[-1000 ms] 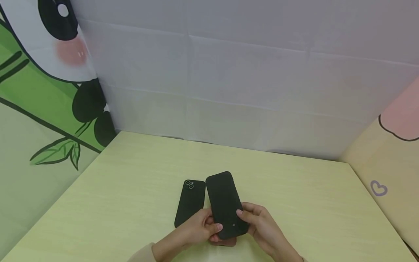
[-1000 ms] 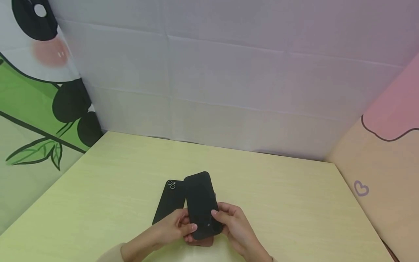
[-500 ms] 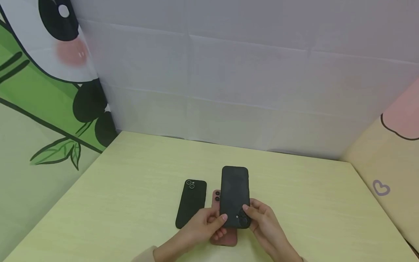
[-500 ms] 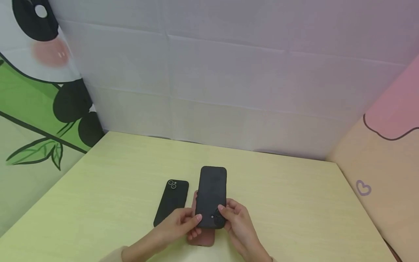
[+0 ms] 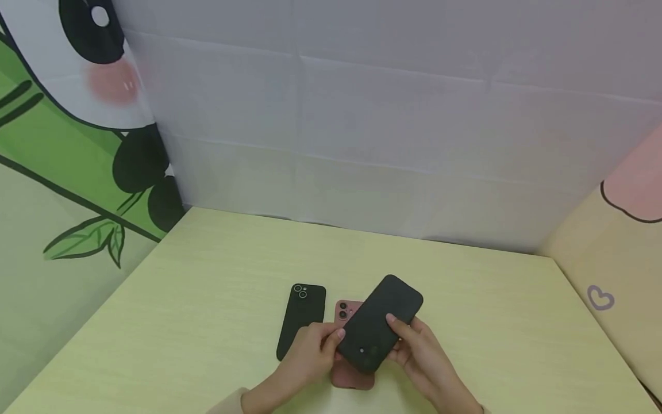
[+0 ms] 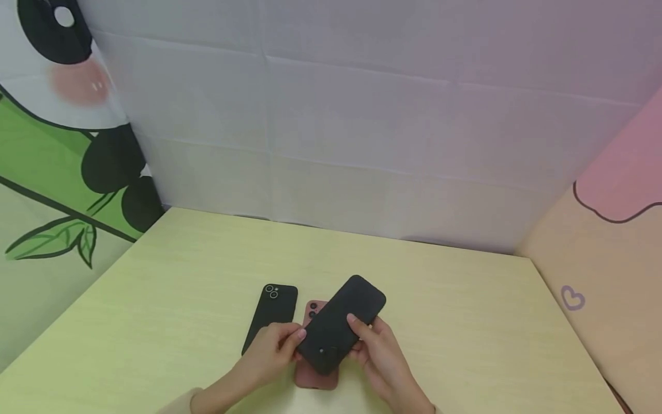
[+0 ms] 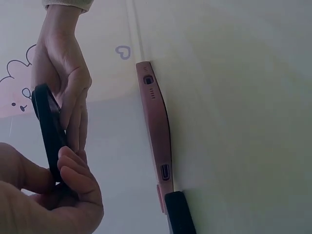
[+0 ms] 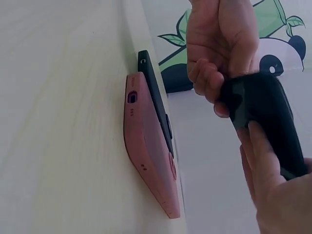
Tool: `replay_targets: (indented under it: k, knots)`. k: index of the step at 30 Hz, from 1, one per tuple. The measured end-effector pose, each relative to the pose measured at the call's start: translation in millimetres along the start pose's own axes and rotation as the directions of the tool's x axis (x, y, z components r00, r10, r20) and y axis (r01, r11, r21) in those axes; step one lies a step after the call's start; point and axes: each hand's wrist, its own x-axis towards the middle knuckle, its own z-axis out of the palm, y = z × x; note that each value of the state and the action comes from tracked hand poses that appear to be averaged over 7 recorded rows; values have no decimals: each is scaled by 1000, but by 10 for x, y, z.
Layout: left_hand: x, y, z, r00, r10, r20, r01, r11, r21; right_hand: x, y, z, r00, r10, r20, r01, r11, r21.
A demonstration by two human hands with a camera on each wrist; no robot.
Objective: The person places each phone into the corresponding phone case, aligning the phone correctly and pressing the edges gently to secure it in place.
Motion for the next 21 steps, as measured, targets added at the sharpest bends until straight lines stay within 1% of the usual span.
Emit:
replay_targets:
  k: [2, 4, 8, 14, 16, 19, 21]
  knots:
    - [15, -4, -1, 1000, 14, -14, -13, 1000, 24, 9, -14, -10, 1000, 5, -11, -5, 1000, -4]
    - [31, -7, -7, 1000, 18, -20, -17, 999, 27, 17, -22, -18, 1000, 3, -6, -3, 1000, 0]
    - [55, 2, -26, 1000, -20, 17, 21, 999, -49, 27, -33, -34, 1000, 1, -1, -1, 1000, 9]
    - [83, 34, -58, 993, -79, 84, 90, 986, -143, 31, -51, -51, 1000, 0, 4, 0, 1000, 26]
    - [88, 49, -65, 989, -101, 107, 121, 972, -200, 34, -56, -58, 1000, -3, 7, 3, 999, 33]
    - [94, 63, -67, 982, -124, 140, 164, 933, -319, 38, -64, -65, 1000, -6, 13, 5, 999, 49]
    - [99, 68, -64, 981, -133, 142, 178, 911, -373, 43, -73, -67, 1000, -10, 4, 9, 998, 57]
